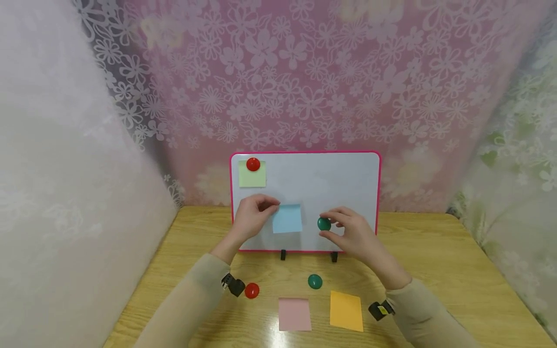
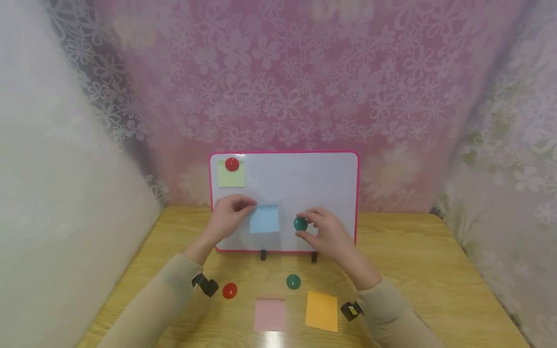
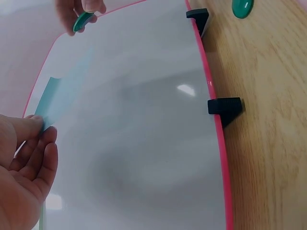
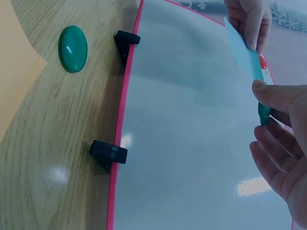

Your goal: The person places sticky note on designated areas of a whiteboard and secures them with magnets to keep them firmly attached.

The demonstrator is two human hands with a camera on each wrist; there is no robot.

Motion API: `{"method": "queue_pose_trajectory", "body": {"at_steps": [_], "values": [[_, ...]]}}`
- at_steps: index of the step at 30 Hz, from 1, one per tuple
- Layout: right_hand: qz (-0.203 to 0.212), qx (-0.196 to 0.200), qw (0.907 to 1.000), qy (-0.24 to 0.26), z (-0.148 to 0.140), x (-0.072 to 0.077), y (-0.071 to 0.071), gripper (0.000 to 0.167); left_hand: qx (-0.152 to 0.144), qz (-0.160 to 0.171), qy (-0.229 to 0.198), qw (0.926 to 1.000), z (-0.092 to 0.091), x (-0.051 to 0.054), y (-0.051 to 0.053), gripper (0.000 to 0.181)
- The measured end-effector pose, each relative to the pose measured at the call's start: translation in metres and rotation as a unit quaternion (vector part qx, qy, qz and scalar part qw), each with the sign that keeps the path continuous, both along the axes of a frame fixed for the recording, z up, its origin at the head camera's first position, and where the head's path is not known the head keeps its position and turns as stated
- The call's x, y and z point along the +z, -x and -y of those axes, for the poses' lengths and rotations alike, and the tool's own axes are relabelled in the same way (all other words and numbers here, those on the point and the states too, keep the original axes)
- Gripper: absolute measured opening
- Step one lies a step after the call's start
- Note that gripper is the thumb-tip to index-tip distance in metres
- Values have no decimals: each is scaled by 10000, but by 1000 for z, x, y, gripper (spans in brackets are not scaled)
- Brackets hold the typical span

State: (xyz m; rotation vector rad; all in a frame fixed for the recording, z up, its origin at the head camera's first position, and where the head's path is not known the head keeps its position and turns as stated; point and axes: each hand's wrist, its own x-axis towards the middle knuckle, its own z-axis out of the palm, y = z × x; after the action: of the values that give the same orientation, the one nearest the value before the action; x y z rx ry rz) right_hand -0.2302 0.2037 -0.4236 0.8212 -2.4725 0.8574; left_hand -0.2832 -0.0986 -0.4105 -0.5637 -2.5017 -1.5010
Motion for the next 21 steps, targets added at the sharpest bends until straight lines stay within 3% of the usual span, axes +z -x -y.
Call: {"method": "queue_pose_trajectory", "body": {"at_steps": [13, 21], "values": [[-199, -2, 9997, 166, 7, 2, 1, 44, 175, 21, -110, 9998, -3, 0, 3, 13], [-267, -64, 9993, 268, 12, 9, 3, 41, 199, -3, -103, 9997, -7, 7, 8, 17]]}}
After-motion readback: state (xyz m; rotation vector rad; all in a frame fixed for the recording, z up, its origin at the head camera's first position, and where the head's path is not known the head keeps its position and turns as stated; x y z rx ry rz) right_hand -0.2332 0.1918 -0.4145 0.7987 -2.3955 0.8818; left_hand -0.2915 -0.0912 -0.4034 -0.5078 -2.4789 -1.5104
